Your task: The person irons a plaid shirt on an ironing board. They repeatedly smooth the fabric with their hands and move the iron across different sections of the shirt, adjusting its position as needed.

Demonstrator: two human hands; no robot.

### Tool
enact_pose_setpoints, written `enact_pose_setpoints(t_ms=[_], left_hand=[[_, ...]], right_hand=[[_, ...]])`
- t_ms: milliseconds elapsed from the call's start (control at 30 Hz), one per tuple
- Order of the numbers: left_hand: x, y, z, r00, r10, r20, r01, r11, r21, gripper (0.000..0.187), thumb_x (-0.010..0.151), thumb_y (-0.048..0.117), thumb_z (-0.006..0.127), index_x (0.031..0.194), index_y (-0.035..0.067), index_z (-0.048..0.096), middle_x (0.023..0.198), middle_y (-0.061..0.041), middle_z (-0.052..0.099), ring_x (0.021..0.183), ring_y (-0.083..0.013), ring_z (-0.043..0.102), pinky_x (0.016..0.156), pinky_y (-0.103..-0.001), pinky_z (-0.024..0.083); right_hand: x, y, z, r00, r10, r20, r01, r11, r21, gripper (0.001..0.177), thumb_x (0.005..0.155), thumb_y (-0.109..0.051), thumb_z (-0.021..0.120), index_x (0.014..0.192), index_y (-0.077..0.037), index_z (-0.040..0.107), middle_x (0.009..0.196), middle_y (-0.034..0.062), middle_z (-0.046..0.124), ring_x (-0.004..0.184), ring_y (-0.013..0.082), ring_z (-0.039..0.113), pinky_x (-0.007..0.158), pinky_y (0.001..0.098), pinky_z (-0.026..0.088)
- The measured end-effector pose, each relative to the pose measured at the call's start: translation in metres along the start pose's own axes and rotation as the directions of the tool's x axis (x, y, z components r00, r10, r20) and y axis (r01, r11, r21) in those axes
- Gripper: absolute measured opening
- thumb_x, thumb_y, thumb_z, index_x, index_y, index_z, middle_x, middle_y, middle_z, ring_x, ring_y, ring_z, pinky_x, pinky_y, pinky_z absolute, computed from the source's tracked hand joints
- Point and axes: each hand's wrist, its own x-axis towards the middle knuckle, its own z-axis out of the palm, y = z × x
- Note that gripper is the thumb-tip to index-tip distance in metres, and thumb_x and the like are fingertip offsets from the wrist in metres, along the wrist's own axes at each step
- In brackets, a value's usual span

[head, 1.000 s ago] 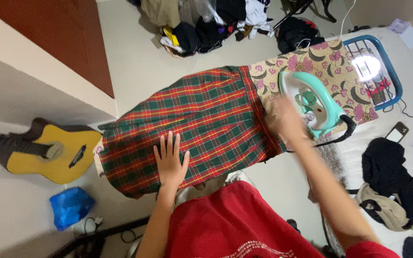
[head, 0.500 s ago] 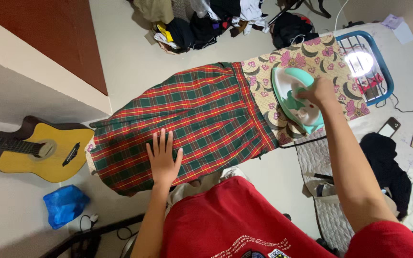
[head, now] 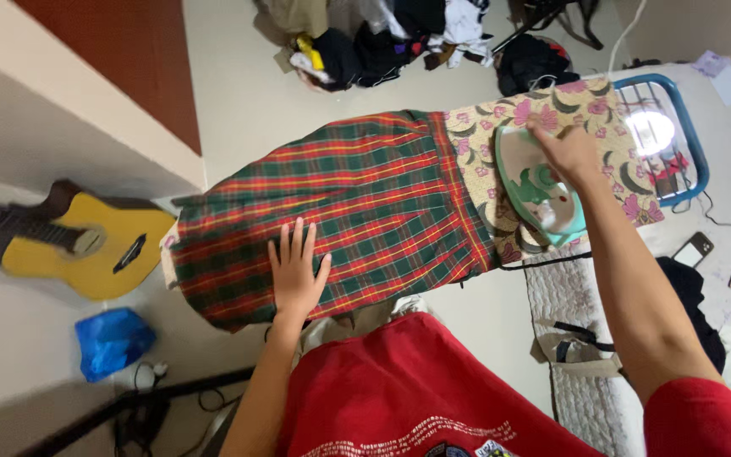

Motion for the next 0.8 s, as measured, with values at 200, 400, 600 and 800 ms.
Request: enact_pose_setpoints(t_ms=[200,400,600,800], left_hand=[[-0.001,-0.007,0.002,1.0,-0.011,0.018,0.011,1.0,-0.002,0.056,0.107,0.036,0.046,0.158,0.015,0.039,0.167,-0.009,0.029,0.154,-0.0347,0.021,0.123,-0.06,0.018],[0.002,-0.03,0.004,0.998,0.05,0.038,-0.047,0.996,-0.081,0.05,0.111,0.027,0.039,0.159,0.016,0.039,0.168,-0.007,0.031,0.157,-0.0315,0.024,0.128,-0.052,0.019],[-0.015,-0.08,-0.016,0.992,-0.103,-0.067,0.107,0.992,0.063,0.054,0.108,0.03,0.035,0.16,0.014,0.036,0.167,-0.01,0.032,0.155,-0.0325,0.025,0.127,-0.053,0.018],[-0.028,-0.107,-0.026,0.977,-0.19,-0.093,0.197,0.978,0.073,0.056,0.109,0.039,0.033,0.159,0.016,0.035,0.167,-0.007,0.03,0.156,-0.0309,0.024,0.126,-0.055,0.015]], right_hand=[[-0.071,-0.078,-0.019,0.931,-0.364,0.01,0.355,0.903,-0.24,0.078,0.081,-0.076,0.068,0.099,-0.001,0.076,0.081,0.0208,0.072,0.075,0.0348,0.074,0.069,0.048,0.058],[-0.162,-0.189,0.062,0.721,-0.591,0.362,0.681,0.701,-0.21,0.083,0.081,-0.085,0.052,0.087,-0.007,0.078,0.065,0.0099,0.068,0.058,0.0241,0.069,0.057,0.0409,0.055],[-0.21,-0.247,0.137,0.575,-0.688,0.442,0.805,0.573,-0.155,0.093,0.087,-0.086,0.041,0.11,-0.002,0.072,0.058,0.0118,0.065,0.049,0.0218,0.065,0.045,0.0397,0.051],[-0.136,-0.208,0.098,0.792,-0.393,0.467,0.569,0.753,-0.331,0.098,0.079,-0.093,0.047,0.072,-0.001,0.08,0.059,0.0085,0.064,0.052,0.019,0.065,0.048,0.0348,0.05]])
